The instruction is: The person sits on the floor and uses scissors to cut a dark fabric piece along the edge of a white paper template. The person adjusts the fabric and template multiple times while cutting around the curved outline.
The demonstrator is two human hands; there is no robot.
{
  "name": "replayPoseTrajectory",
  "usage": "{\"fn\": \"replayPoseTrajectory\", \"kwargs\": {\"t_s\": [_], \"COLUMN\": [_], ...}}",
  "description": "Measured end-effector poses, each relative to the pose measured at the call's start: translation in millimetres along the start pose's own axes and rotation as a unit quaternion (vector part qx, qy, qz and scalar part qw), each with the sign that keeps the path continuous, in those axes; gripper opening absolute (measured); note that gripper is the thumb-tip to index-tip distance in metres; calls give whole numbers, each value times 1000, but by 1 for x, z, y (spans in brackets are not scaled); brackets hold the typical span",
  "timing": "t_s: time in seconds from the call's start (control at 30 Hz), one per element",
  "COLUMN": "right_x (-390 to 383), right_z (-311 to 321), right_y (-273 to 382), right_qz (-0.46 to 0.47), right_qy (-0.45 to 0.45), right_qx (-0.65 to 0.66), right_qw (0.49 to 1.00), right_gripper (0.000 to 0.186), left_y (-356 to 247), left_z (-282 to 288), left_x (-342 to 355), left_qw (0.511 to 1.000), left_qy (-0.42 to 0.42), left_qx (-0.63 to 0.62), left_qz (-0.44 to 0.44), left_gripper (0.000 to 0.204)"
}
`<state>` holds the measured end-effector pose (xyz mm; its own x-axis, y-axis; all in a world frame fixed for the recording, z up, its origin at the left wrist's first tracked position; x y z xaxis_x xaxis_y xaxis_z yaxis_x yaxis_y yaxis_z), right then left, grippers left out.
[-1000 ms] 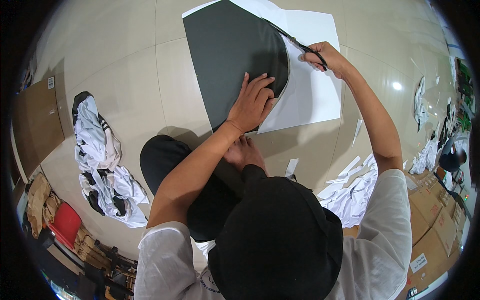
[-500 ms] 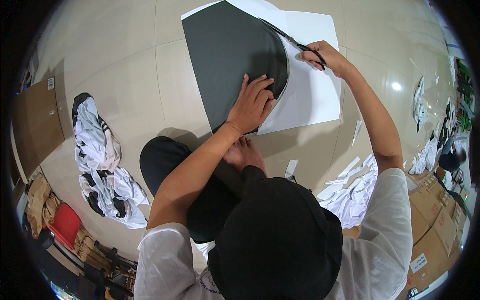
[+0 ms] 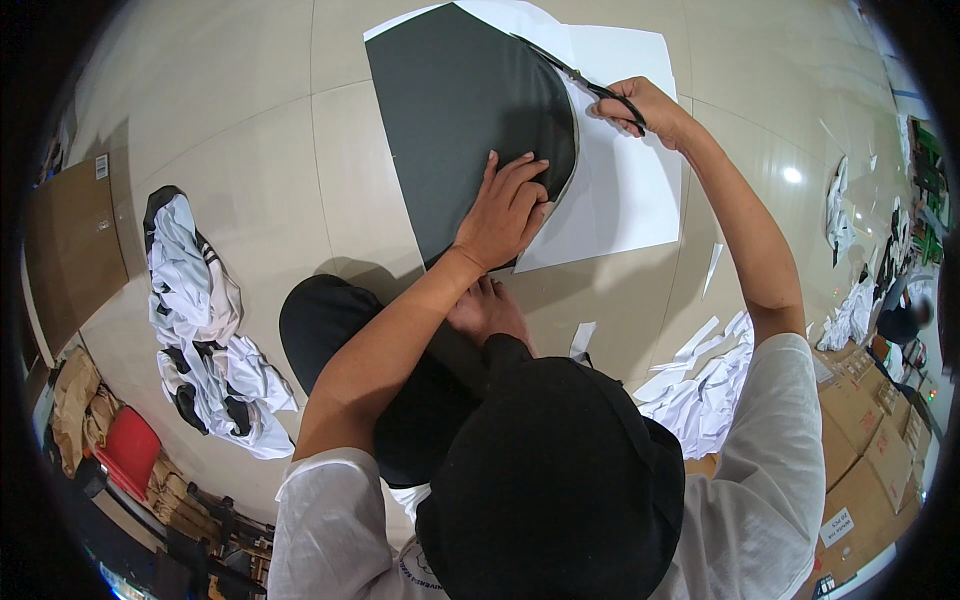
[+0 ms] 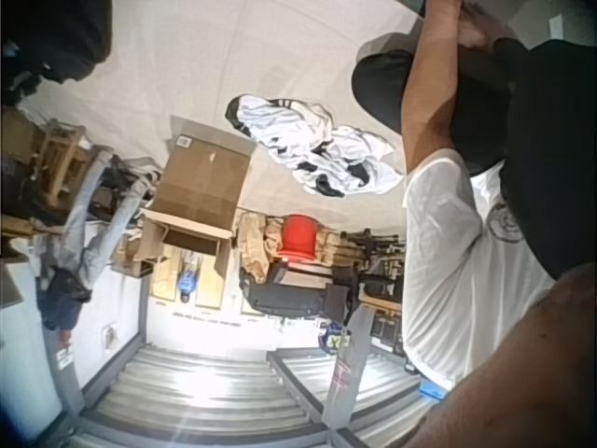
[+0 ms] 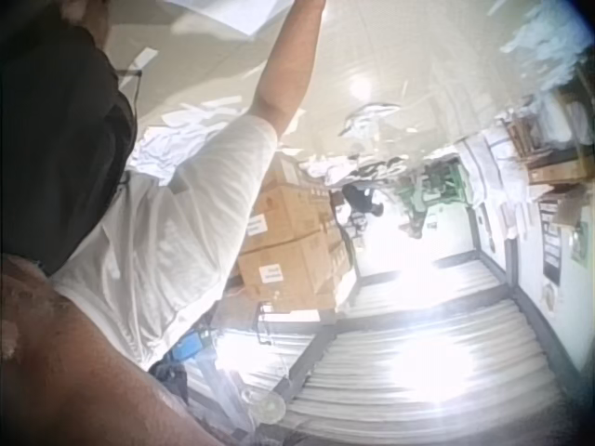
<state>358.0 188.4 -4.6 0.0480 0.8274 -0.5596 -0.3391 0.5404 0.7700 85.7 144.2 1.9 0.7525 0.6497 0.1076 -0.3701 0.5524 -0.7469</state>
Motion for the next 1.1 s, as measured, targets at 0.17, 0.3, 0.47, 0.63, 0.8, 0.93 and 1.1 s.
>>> {"fn": "replayPoseTrajectory", "kwargs": {"t_s": [0.17,0.3,0.47,0.63,0.8,0.93,1.1], "right_x": [0,0,4,16,19,15,16], "right_z": [5,4,1,2,1,-2,1], "right_y": [-2,0,7,4,3,11,9], "right_qz": [-4,1,0,4,12,12,1], "right_qy": [-7,2,-10,13,13,-6,-2], "right_qx": [-28,-36,-31,-33,-31,-21,-38], "right_qw": [1000,999,999,999,999,1000,999], "right_gripper": [29,31,36,35,34,33,31], "left_y": [0,0,-1,0,1,0,0], "left_z": [-1,0,0,-1,-1,-1,-1], "left_x": [0,0,0,0,0,0,1], "left_qw": [1000,1000,1000,1000,1000,1000,1000], "left_qy": [-4,-3,-2,6,-5,-3,-3], "left_qx": [-2,-4,-5,-8,-10,-11,-11], "left_qz": [-4,-3,-3,-2,-6,-4,-5], "left_gripper": [15,15,14,18,15,14,15]}}
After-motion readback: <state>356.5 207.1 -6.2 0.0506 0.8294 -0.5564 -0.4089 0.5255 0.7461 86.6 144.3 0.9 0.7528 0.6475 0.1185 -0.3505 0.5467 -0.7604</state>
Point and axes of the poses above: each hand's wrist, its own x-axis towards the middle knuckle, its own z-axis out of the back of the hand, y = z × x, the point moved 8 cm from there along x, towards the middle knuckle, and after that the axes turned 9 degrees about z, right-handed, at the moved point
